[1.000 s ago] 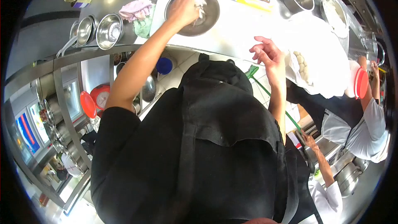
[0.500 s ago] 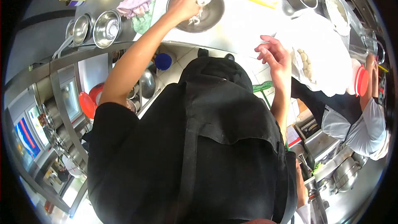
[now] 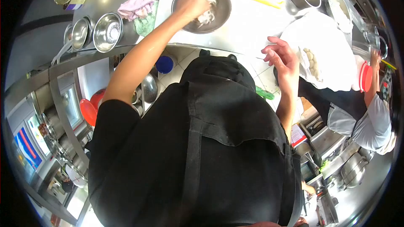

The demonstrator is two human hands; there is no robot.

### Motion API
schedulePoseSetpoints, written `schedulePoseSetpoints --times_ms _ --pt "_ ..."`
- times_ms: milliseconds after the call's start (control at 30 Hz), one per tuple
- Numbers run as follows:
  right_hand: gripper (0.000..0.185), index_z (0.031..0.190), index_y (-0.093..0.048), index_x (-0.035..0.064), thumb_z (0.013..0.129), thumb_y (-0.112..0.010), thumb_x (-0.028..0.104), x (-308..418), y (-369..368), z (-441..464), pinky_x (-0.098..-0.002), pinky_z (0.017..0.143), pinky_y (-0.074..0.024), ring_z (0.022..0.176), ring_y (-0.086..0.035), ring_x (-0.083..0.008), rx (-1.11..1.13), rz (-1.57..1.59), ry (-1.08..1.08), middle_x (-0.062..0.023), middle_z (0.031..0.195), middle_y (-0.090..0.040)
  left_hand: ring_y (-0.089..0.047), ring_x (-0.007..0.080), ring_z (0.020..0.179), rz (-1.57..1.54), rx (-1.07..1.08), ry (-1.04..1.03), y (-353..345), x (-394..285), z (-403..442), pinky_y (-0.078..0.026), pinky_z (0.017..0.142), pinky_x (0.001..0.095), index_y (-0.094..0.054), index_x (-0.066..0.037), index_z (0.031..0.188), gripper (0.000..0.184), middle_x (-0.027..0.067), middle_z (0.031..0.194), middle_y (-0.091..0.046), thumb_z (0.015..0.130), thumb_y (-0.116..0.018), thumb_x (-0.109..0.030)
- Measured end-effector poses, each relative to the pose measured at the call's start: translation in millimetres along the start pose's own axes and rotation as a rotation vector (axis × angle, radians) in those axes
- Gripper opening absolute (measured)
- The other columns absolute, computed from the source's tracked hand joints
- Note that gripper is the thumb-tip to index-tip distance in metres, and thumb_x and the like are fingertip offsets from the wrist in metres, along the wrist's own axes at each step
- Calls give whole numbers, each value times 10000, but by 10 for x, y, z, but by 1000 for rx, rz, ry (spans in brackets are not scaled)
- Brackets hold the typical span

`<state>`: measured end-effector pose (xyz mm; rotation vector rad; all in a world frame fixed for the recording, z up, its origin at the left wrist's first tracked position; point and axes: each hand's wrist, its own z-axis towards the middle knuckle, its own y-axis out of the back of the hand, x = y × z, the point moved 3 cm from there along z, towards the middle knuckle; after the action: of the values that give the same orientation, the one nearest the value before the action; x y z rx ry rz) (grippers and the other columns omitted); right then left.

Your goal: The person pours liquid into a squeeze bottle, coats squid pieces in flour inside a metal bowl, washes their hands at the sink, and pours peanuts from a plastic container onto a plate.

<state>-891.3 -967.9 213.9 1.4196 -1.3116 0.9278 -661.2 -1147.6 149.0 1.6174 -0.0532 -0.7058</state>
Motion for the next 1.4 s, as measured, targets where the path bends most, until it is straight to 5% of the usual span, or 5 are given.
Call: schedulePoseSetpoints --times_ms 233,367,767,1067,1400 --pt "294 1130 -542 18 845 -574 81 -28 14 -109 -209 633 -397 699 -524 -86 -78 -15 -22 -51 851 -617 -386 305 1207 61 21 -235 139 -38 -216 -378 968 396 -576 -153 1143 495 118 1293 -424 674 -736 -163" --pt "318 1141 -537 19 840 -588 107 74 -217 -235 -206 635 -402 706 -528 -82 -164 -29 -58 -50 865 -615 -545 318 1030 173 529 -190 -313 -60 55 -449 876 393 -610 -127 1052 456 160 1088 -572 611 -715 -82" --pt "343 1159 -532 9 844 -583 136 -571 -469 -1532 -226 642 -409 711 -531 -98 -572 256 -128 -68 865 -614 -474 297 1115 79 180 -428 91 -107 -202 -397 930 362 -524 -126 1212 565 170 1158 -491 677 -699 -176" --pt "366 1183 -519 18 848 -578 152 -859 -643 -2195 -215 689 -401 750 -507 -86 -656 304 -3 -41 887 -591 -521 319 1033 132 10 -334 -96 -93 41 -435 856 381 -602 -121 956 294 146 987 -592 678 -664 -198" --pt "345 1165 -531 8 849 -585 134 -1127 -1030 -2798 -205 698 -409 741 -511 -80 -706 419 -117 -41 876 -595 -505 304 1075 542 281 -608 -777 295 405 -438 878 394 -605 -96 1038 392 153 1127 -561 663 -659 -201"
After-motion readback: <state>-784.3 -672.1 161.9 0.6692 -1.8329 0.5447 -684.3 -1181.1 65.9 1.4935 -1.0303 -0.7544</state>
